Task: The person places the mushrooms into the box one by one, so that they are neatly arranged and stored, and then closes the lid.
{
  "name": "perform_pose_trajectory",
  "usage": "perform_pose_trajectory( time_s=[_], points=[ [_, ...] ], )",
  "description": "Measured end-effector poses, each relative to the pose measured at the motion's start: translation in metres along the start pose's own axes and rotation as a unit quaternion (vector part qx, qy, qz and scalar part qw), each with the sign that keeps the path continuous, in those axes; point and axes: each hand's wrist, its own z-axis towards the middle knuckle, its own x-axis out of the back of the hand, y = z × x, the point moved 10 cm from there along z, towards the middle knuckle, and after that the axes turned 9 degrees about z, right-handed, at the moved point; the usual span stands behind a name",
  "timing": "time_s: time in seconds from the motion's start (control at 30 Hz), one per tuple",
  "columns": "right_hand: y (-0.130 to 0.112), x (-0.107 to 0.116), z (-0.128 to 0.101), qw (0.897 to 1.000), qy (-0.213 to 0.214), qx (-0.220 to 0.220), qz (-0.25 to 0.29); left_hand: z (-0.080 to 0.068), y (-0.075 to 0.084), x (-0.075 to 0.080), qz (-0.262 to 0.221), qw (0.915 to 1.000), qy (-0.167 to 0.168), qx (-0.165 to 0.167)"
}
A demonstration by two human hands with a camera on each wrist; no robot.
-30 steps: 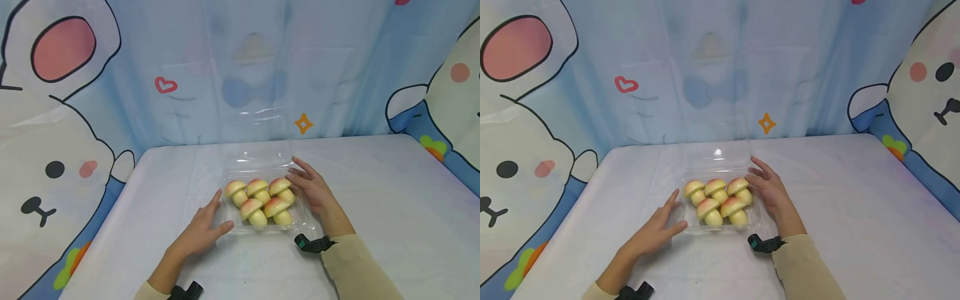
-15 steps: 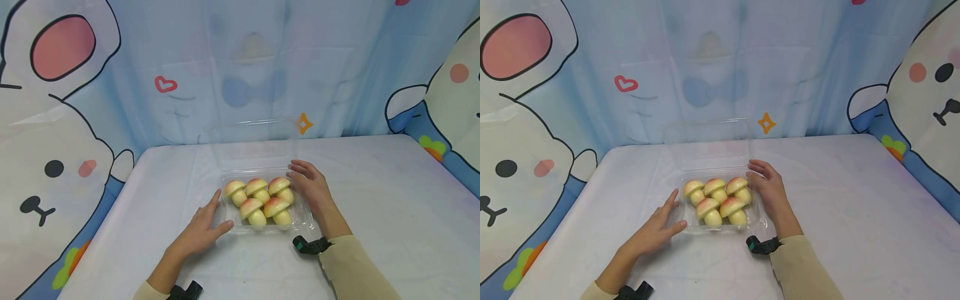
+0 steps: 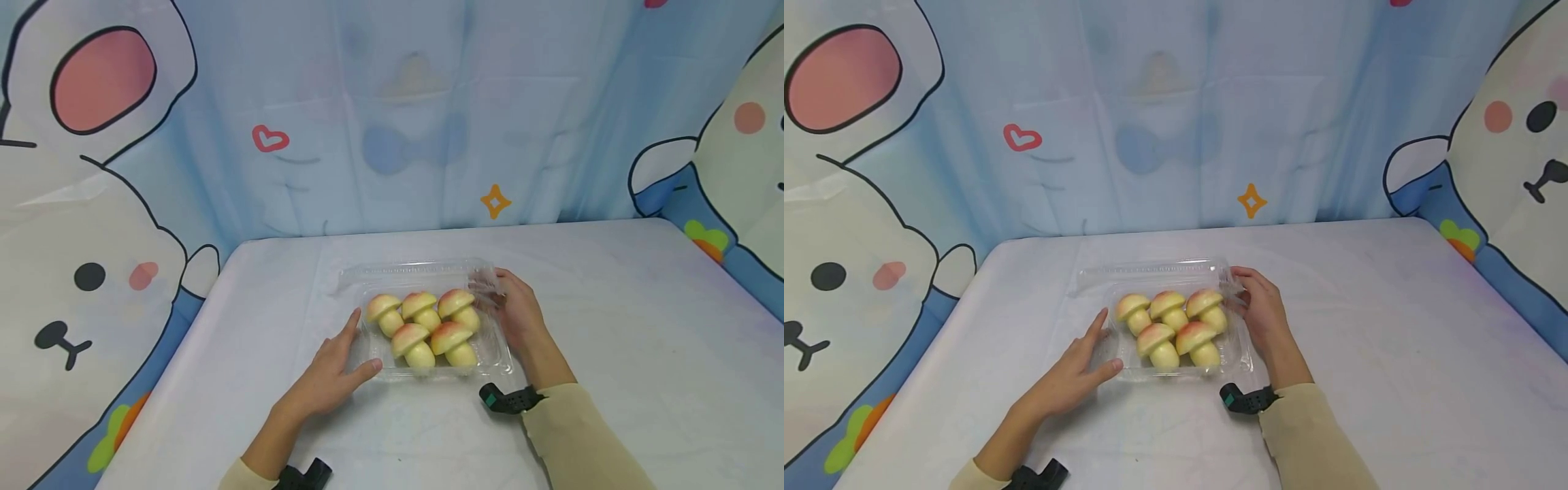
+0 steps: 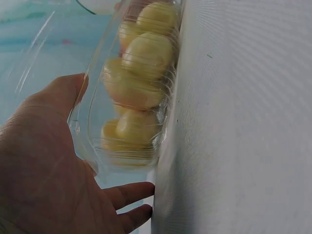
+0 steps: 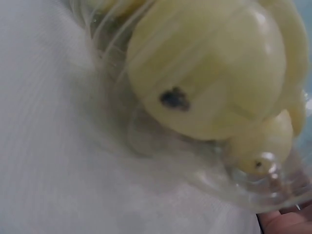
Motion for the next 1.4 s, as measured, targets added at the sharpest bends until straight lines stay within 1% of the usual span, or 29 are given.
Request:
perform_pose_trajectory(
  time_s=[0.03,0.17,0.23,0.27,0.37,0.47,0.6,0.83,1.03,1.13,1.17,1.3,1.4],
  points=[
    [0.001,0.0,0.0,1.0,0.002,-0.006,0.008,0.0,0.0,0.0,0.002,1.0,-0.001,0.002],
    [0.003,0.001,-0.003,1.0,0.01,-0.03,0.005,-0.001,-0.001,0.0,0.014,0.9999,-0.002,0.005],
    [0.004,0.0,-0.004,0.999,0.004,-0.038,0.009,0.0,-0.001,0.0,0.016,0.9999,-0.001,0.004],
    [0.004,-0.001,-0.005,0.999,-0.002,-0.036,0.007,0.0,-0.001,0.0,0.015,0.9999,0.0,0.005],
    [0.004,-0.004,-0.004,0.999,-0.02,-0.035,0.025,0.0,-0.003,-0.001,0.012,0.9999,0.0,0.007],
    [0.007,-0.001,-0.003,0.999,-0.025,-0.037,-0.006,0.001,-0.003,-0.002,0.013,0.9999,0.002,0.002],
    [0.01,0.004,-0.002,0.998,-0.02,-0.041,-0.036,0.001,-0.002,-0.002,0.013,0.9999,0.007,-0.002],
    [0.008,0.006,-0.004,0.999,-0.022,-0.042,-0.021,0.002,-0.003,0.0,0.015,0.9998,0.01,0.003],
    [0.006,0.01,-0.006,0.998,-0.005,-0.047,-0.04,0.003,-0.003,0.001,0.018,0.9998,0.013,0.0],
    [0.003,0.012,-0.007,0.997,0.008,-0.037,-0.074,0.002,-0.003,0.001,0.019,0.9997,0.012,-0.001],
    [0.001,0.013,-0.008,0.995,0.013,-0.033,-0.095,0.002,-0.003,0.002,0.018,0.9998,0.012,-0.001],
    [-0.001,0.016,-0.008,0.983,0.04,-0.034,-0.177,0.0,-0.004,0.003,0.016,0.9998,0.01,0.004],
    [-0.001,0.017,-0.009,0.976,0.049,-0.044,-0.209,-0.001,-0.008,0.003,0.011,0.9997,0.004,0.023]
  ],
)
